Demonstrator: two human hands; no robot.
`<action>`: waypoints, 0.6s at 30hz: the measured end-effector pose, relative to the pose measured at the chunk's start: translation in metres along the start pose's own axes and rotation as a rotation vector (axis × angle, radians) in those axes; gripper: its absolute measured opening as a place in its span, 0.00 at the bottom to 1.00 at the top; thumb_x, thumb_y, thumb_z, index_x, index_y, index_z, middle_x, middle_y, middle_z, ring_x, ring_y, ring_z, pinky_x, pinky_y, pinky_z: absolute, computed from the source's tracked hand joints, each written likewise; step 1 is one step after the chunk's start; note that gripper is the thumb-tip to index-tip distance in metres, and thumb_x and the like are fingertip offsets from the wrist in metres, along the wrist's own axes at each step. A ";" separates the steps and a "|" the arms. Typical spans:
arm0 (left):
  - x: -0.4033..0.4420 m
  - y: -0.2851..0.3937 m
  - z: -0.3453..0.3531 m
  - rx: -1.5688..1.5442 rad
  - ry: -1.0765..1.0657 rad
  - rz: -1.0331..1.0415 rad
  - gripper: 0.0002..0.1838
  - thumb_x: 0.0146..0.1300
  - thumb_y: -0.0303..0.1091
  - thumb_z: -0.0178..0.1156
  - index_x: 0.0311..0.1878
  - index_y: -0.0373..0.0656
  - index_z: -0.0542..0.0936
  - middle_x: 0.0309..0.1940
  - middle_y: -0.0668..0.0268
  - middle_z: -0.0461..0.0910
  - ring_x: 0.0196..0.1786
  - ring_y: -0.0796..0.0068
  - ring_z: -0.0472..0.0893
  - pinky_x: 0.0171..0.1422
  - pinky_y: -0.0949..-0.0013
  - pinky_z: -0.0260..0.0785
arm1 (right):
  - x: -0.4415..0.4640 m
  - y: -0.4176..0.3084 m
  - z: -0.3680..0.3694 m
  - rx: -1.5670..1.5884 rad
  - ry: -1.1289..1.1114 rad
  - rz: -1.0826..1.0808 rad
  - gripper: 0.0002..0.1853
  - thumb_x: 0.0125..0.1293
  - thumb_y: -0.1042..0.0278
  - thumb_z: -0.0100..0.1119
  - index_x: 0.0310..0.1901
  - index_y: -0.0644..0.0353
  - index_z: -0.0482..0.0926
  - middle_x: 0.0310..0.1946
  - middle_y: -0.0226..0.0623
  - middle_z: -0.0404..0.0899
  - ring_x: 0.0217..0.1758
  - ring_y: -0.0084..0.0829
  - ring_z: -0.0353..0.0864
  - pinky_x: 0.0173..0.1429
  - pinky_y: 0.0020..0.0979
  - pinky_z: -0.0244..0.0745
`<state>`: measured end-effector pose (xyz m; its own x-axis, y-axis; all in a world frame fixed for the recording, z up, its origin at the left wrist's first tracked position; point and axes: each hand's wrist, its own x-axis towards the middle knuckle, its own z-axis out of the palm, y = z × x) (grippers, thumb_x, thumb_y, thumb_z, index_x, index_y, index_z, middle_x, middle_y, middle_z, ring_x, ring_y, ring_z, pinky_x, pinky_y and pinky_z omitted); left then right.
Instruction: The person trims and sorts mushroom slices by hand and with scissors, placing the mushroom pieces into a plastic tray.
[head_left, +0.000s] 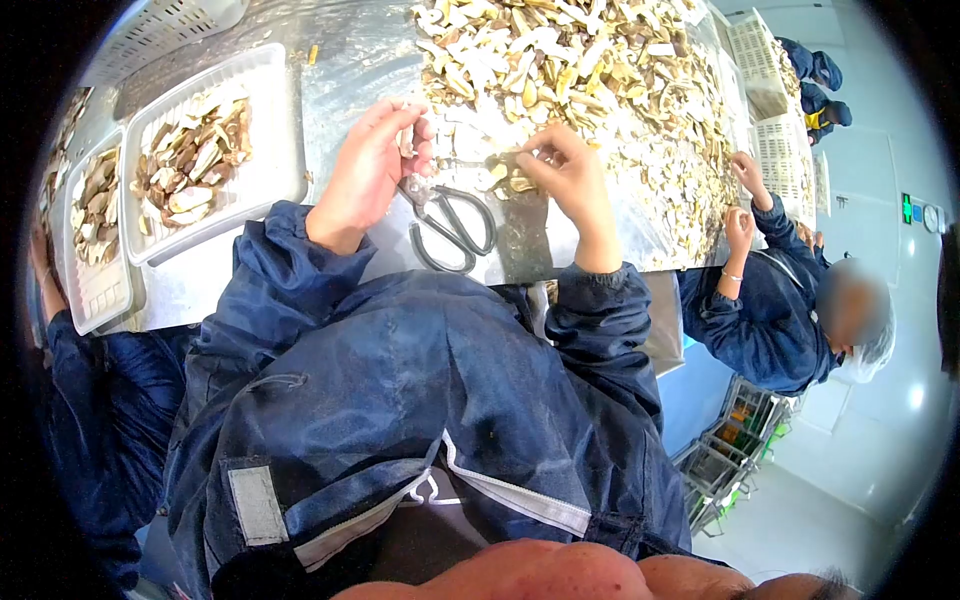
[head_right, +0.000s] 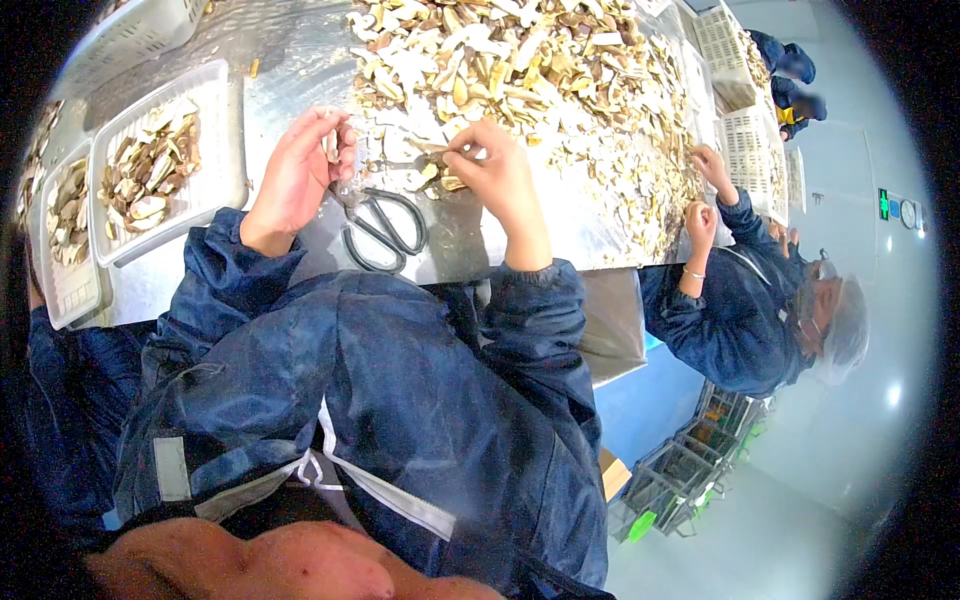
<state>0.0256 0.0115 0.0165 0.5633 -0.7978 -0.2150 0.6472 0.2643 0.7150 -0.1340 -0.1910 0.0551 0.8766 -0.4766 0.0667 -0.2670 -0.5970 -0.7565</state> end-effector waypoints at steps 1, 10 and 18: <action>0.000 -0.001 0.001 -0.010 -0.017 0.013 0.15 0.77 0.44 0.51 0.54 0.43 0.73 0.41 0.66 0.77 0.39 0.75 0.78 0.42 0.68 0.73 | -0.002 -0.004 -0.003 0.175 -0.018 0.172 0.07 0.58 0.75 0.72 0.37 0.62 0.83 0.32 0.29 0.83 0.36 0.20 0.80 0.41 0.23 0.75; -0.004 -0.006 0.013 -0.361 -0.169 -0.197 0.30 0.79 0.57 0.40 0.69 0.42 0.66 0.49 0.62 0.78 0.44 0.68 0.81 0.52 0.60 0.79 | -0.006 -0.026 0.018 -0.043 -0.053 -0.042 0.10 0.60 0.75 0.65 0.44 0.62 0.85 0.32 0.34 0.81 0.39 0.34 0.82 0.44 0.32 0.77; -0.004 -0.006 0.004 -0.211 -0.207 -0.186 0.32 0.79 0.59 0.35 0.70 0.43 0.66 0.47 0.61 0.79 0.34 0.70 0.81 0.42 0.60 0.80 | -0.013 -0.005 0.022 -0.326 -0.029 -0.262 0.08 0.58 0.74 0.63 0.39 0.60 0.86 0.34 0.44 0.79 0.41 0.48 0.79 0.47 0.41 0.75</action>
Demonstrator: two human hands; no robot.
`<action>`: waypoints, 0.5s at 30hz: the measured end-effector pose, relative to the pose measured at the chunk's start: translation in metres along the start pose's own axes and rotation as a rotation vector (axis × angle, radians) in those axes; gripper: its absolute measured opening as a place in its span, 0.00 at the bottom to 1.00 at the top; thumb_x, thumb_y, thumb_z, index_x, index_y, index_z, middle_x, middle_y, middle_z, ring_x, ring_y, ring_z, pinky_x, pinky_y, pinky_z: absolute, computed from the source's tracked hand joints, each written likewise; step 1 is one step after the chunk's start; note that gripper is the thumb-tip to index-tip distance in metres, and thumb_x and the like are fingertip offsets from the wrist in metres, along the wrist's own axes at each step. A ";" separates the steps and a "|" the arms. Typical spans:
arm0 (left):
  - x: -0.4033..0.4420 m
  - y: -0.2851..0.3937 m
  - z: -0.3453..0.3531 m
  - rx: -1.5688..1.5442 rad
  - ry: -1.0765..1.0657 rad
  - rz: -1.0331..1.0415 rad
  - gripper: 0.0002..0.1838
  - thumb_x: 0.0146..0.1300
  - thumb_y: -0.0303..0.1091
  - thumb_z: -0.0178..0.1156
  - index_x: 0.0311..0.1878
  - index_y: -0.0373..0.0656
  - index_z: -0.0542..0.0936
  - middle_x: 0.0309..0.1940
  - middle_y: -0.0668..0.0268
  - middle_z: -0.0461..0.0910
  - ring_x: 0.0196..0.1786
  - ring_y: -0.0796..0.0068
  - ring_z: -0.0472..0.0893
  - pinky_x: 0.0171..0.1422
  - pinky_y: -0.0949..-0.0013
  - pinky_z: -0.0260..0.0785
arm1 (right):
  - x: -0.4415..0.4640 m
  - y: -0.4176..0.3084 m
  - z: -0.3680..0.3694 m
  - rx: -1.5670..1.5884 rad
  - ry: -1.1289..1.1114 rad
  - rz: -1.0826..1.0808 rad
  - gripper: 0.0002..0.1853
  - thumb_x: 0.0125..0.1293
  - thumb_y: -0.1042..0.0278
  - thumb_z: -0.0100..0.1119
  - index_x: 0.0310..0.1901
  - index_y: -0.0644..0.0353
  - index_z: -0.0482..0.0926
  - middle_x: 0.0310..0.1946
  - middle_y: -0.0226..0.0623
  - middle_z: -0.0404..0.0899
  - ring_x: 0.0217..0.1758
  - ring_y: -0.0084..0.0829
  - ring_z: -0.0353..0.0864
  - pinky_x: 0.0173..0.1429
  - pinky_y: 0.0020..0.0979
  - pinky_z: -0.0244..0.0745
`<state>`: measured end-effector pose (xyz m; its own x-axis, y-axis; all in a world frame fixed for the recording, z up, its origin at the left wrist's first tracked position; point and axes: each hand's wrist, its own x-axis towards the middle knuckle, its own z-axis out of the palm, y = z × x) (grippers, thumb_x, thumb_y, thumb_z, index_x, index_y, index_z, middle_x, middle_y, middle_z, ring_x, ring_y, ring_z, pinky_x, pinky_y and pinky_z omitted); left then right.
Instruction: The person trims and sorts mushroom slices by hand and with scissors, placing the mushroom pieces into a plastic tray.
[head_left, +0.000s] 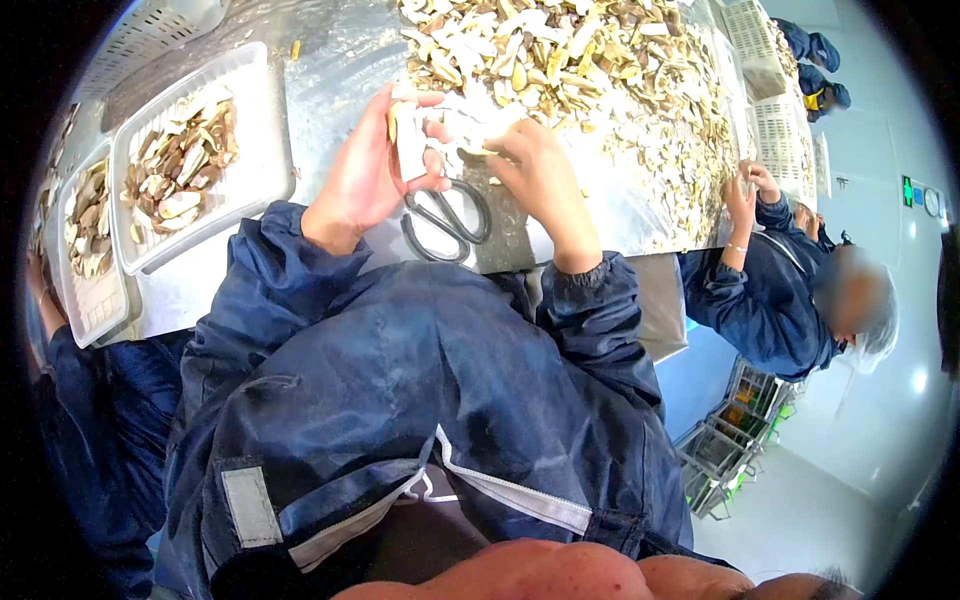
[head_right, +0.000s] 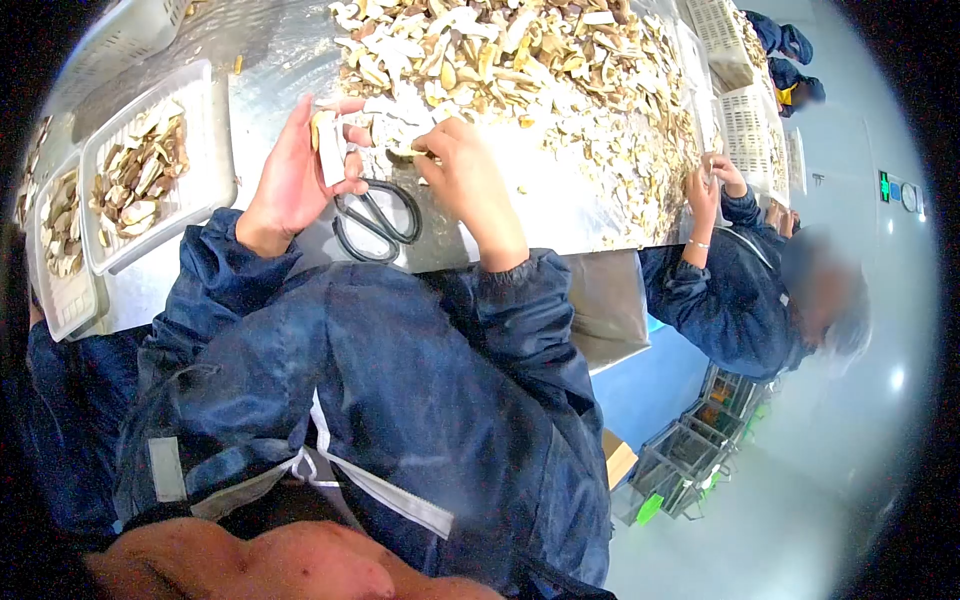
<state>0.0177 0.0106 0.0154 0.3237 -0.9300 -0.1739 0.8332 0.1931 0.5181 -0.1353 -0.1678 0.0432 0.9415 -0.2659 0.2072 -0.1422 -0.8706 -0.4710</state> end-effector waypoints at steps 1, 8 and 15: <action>0.000 0.000 0.000 0.002 -0.006 -0.001 0.32 0.79 0.59 0.35 0.70 0.43 0.66 0.47 0.60 0.79 0.33 0.70 0.81 0.42 0.59 0.81 | 0.001 0.004 -0.002 0.067 0.035 0.051 0.07 0.61 0.73 0.64 0.40 0.61 0.86 0.34 0.42 0.80 0.40 0.45 0.80 0.45 0.39 0.75; 0.004 -0.011 0.011 -0.054 -0.022 -0.002 0.33 0.79 0.60 0.35 0.71 0.43 0.64 0.50 0.58 0.78 0.47 0.62 0.83 0.58 0.52 0.78 | -0.004 0.000 -0.031 0.678 0.205 0.509 0.12 0.71 0.65 0.64 0.45 0.66 0.84 0.34 0.28 0.83 0.36 0.16 0.74 0.42 0.22 0.71; -0.001 -0.018 0.022 -0.180 -0.001 -0.113 0.27 0.79 0.56 0.41 0.67 0.45 0.68 0.48 0.62 0.80 0.47 0.66 0.83 0.52 0.59 0.78 | -0.014 -0.006 -0.013 0.260 0.227 0.372 0.08 0.66 0.67 0.65 0.43 0.61 0.85 0.39 0.42 0.83 0.39 0.36 0.83 0.44 0.31 0.77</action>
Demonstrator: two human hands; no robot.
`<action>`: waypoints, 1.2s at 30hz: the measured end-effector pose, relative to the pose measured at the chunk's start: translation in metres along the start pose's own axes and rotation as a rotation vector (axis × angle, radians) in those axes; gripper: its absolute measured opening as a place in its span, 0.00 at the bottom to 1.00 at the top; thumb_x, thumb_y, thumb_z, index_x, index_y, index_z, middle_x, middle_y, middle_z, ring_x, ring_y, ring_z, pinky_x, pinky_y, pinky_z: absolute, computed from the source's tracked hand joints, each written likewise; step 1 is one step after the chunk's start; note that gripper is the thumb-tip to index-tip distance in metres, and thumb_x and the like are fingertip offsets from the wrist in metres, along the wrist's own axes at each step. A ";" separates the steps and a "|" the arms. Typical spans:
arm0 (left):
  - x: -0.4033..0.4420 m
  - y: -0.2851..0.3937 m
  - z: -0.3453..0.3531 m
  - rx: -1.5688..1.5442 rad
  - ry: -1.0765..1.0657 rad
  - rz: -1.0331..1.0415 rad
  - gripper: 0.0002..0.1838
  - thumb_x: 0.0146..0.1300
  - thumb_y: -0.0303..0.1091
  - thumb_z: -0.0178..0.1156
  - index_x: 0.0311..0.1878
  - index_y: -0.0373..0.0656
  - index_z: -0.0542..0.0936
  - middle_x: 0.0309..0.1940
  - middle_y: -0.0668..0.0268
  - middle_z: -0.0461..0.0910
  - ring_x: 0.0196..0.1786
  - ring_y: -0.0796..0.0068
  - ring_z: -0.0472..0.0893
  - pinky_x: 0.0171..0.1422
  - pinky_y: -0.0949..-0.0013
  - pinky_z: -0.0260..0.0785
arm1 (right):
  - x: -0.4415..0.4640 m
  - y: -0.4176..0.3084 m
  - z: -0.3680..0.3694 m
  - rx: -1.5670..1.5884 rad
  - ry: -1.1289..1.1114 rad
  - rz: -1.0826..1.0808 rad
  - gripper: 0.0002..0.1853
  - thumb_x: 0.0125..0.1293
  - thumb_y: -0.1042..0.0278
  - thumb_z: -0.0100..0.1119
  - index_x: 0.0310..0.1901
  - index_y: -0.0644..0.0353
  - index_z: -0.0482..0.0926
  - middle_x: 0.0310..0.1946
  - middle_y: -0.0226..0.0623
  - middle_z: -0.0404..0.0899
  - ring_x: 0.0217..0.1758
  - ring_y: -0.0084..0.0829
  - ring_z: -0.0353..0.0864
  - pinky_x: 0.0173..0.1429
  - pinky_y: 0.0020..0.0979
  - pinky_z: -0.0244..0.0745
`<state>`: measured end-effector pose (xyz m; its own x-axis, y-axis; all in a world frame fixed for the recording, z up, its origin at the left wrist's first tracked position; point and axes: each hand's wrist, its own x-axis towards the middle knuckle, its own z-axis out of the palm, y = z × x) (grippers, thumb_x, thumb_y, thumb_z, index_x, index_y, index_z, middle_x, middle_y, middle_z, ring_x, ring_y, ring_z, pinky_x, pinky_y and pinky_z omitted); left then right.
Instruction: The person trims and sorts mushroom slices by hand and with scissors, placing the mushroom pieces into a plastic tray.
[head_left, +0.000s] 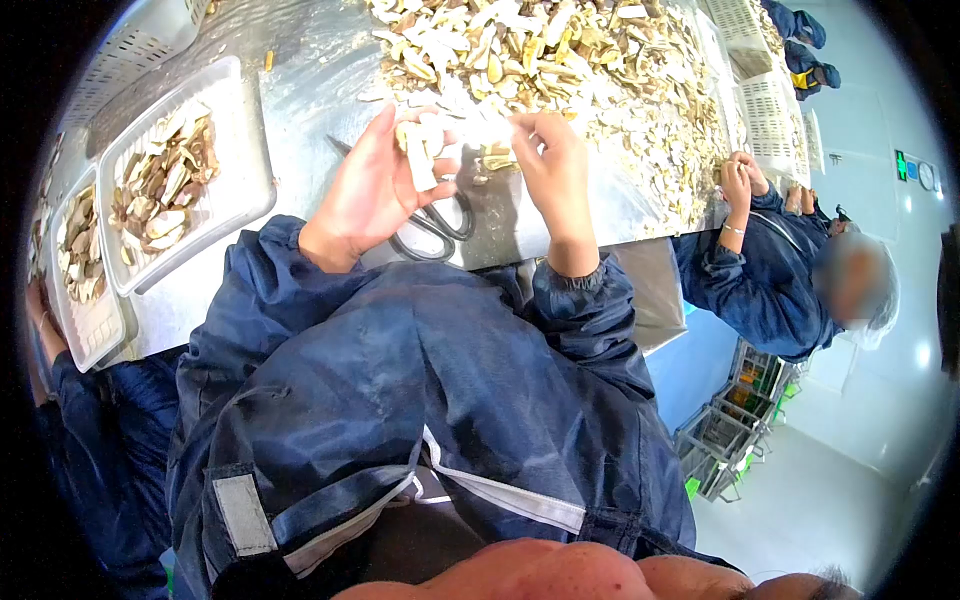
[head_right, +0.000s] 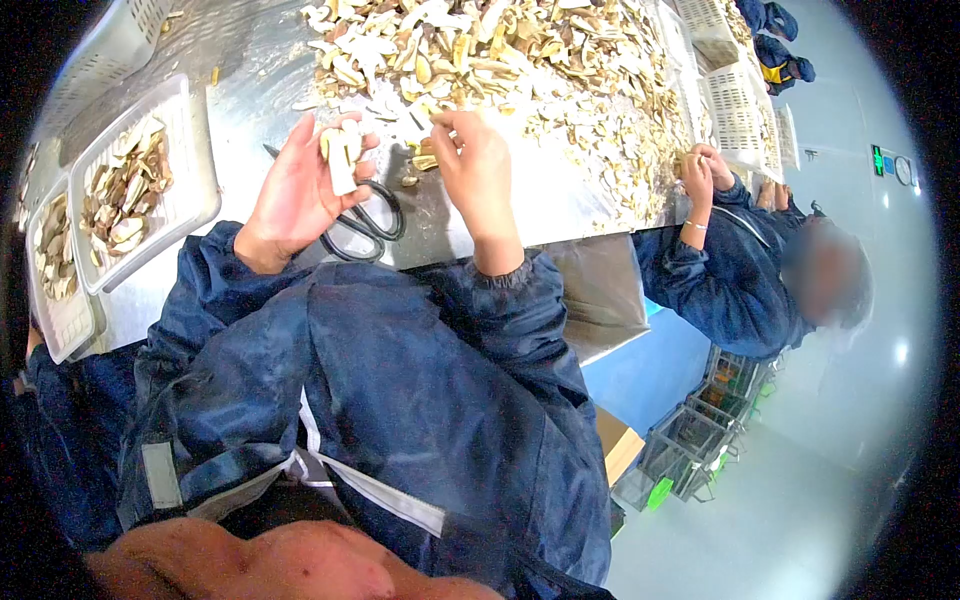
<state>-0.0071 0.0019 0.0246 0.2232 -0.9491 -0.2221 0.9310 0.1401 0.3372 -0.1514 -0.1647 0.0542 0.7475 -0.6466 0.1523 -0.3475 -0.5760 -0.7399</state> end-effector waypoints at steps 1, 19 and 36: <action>0.001 0.002 -0.008 -0.012 -0.032 -0.013 0.25 0.79 0.54 0.43 0.65 0.46 0.70 0.46 0.63 0.80 0.45 0.68 0.83 0.49 0.61 0.78 | -0.003 0.004 -0.002 -0.097 -0.035 0.014 0.08 0.64 0.68 0.66 0.43 0.59 0.85 0.40 0.43 0.82 0.39 0.39 0.83 0.44 0.33 0.77; 0.001 0.002 -0.015 0.132 -0.003 0.064 0.19 0.75 0.32 0.52 0.66 0.40 0.70 0.50 0.55 0.80 0.49 0.64 0.82 0.52 0.62 0.79 | 0.021 0.017 0.026 -0.507 0.110 -0.057 0.11 0.57 0.61 0.70 0.32 0.60 0.83 0.33 0.44 0.82 0.37 0.47 0.83 0.40 0.44 0.77; 0.002 -0.009 -0.014 0.336 0.091 0.084 0.13 0.69 0.30 0.63 0.54 0.41 0.76 0.39 0.66 0.79 0.42 0.77 0.80 0.44 0.71 0.74 | -0.023 -0.043 0.027 0.224 -0.152 -0.006 0.11 0.58 0.67 0.73 0.35 0.61 0.80 0.28 0.38 0.80 0.32 0.35 0.84 0.36 0.31 0.77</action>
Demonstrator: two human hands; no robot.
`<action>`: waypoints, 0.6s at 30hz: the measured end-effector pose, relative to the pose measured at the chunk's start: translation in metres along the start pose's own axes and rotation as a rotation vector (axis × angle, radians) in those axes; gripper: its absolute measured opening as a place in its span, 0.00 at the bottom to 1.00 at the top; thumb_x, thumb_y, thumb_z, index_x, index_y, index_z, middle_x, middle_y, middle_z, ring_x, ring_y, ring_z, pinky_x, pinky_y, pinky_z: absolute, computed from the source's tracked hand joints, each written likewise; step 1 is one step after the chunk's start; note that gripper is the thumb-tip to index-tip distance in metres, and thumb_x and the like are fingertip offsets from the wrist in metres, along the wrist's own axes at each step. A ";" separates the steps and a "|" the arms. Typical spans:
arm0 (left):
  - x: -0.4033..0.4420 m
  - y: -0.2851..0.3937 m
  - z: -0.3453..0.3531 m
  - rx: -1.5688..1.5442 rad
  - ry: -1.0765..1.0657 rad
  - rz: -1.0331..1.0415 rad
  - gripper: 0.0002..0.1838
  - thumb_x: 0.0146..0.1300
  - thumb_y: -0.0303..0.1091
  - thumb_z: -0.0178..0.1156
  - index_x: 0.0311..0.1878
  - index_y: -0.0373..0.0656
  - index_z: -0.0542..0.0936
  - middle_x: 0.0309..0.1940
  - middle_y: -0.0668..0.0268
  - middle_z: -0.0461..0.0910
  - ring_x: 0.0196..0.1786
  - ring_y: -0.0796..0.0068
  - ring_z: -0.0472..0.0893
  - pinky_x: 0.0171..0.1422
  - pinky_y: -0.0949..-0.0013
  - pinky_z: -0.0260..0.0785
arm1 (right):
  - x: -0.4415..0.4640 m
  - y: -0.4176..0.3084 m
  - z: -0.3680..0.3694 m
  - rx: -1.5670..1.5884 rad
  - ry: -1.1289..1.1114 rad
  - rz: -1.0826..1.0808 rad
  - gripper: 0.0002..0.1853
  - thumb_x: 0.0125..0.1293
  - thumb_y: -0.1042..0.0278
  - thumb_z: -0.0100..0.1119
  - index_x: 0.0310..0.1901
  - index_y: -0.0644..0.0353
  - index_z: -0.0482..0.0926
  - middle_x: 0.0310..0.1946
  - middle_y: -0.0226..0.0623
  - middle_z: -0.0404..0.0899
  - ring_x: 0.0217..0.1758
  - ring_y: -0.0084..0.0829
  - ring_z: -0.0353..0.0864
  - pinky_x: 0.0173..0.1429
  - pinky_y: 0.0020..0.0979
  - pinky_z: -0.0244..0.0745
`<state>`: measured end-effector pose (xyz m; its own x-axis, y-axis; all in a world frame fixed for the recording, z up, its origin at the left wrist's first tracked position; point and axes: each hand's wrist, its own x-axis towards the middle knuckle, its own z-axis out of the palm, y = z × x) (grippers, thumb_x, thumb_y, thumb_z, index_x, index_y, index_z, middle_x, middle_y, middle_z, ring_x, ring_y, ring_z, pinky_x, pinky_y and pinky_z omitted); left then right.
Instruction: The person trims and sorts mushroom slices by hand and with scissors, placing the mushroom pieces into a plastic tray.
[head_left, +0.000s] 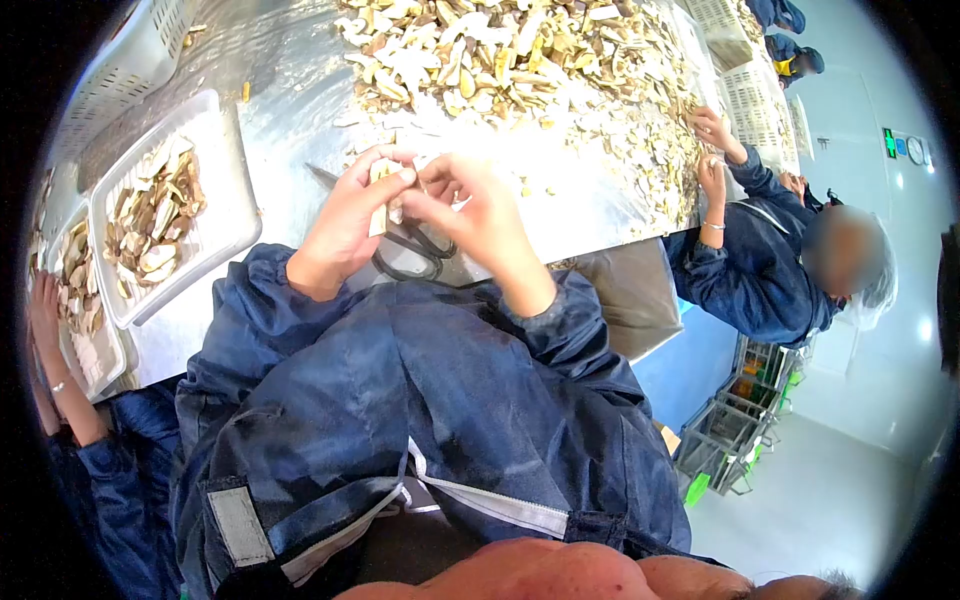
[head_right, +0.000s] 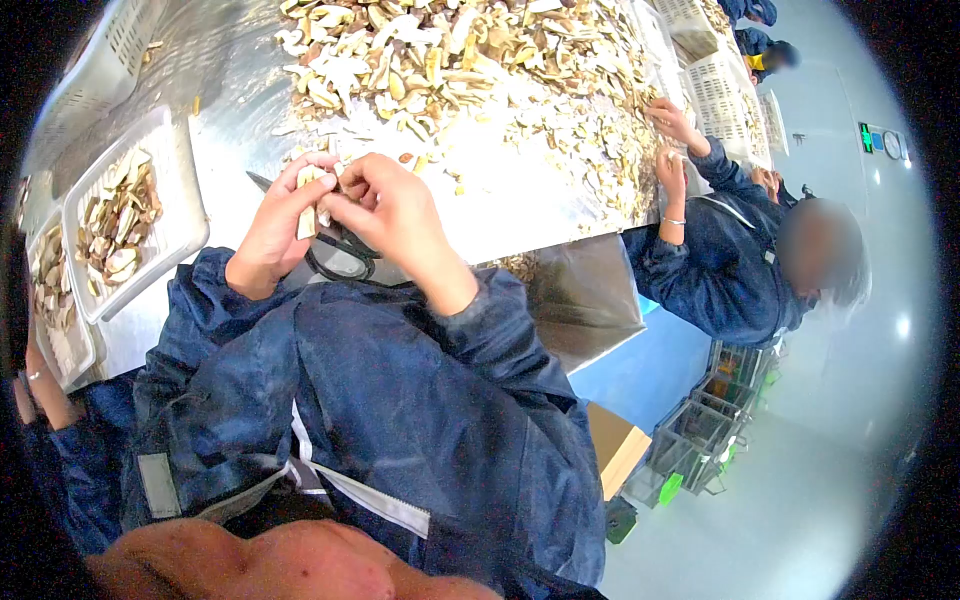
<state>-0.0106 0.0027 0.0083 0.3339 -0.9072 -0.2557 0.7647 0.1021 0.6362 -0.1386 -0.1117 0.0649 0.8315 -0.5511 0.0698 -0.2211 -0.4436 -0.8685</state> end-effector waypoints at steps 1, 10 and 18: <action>0.001 0.001 0.001 -0.043 -0.018 -0.012 0.12 0.69 0.30 0.62 0.54 0.41 0.76 0.39 0.66 0.79 0.41 0.76 0.80 0.43 0.71 0.74 | 0.006 0.011 -0.009 0.029 0.074 0.032 0.10 0.59 0.66 0.72 0.35 0.61 0.80 0.28 0.39 0.81 0.32 0.36 0.84 0.36 0.32 0.77; 0.000 0.006 -0.004 -0.150 -0.075 -0.051 0.10 0.71 0.29 0.57 0.53 0.43 0.76 0.38 0.64 0.78 0.40 0.73 0.80 0.39 0.69 0.74 | 0.053 0.079 -0.054 -0.663 0.300 0.110 0.10 0.60 0.59 0.68 0.36 0.57 0.87 0.32 0.42 0.84 0.34 0.44 0.84 0.41 0.41 0.78; 0.000 0.005 -0.001 -0.154 -0.040 -0.025 0.18 0.77 0.39 0.49 0.63 0.40 0.72 0.49 0.59 0.79 0.49 0.67 0.80 0.47 0.64 0.77 | 0.038 0.031 -0.056 -0.161 0.306 0.185 0.13 0.63 0.62 0.67 0.35 0.66 0.85 0.31 0.42 0.87 0.33 0.31 0.87 0.39 0.29 0.79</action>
<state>-0.0060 0.0033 0.0111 0.2940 -0.9254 -0.2393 0.8490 0.1378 0.5102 -0.1423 -0.1859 0.0682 0.5849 -0.8067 0.0838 -0.4499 -0.4087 -0.7941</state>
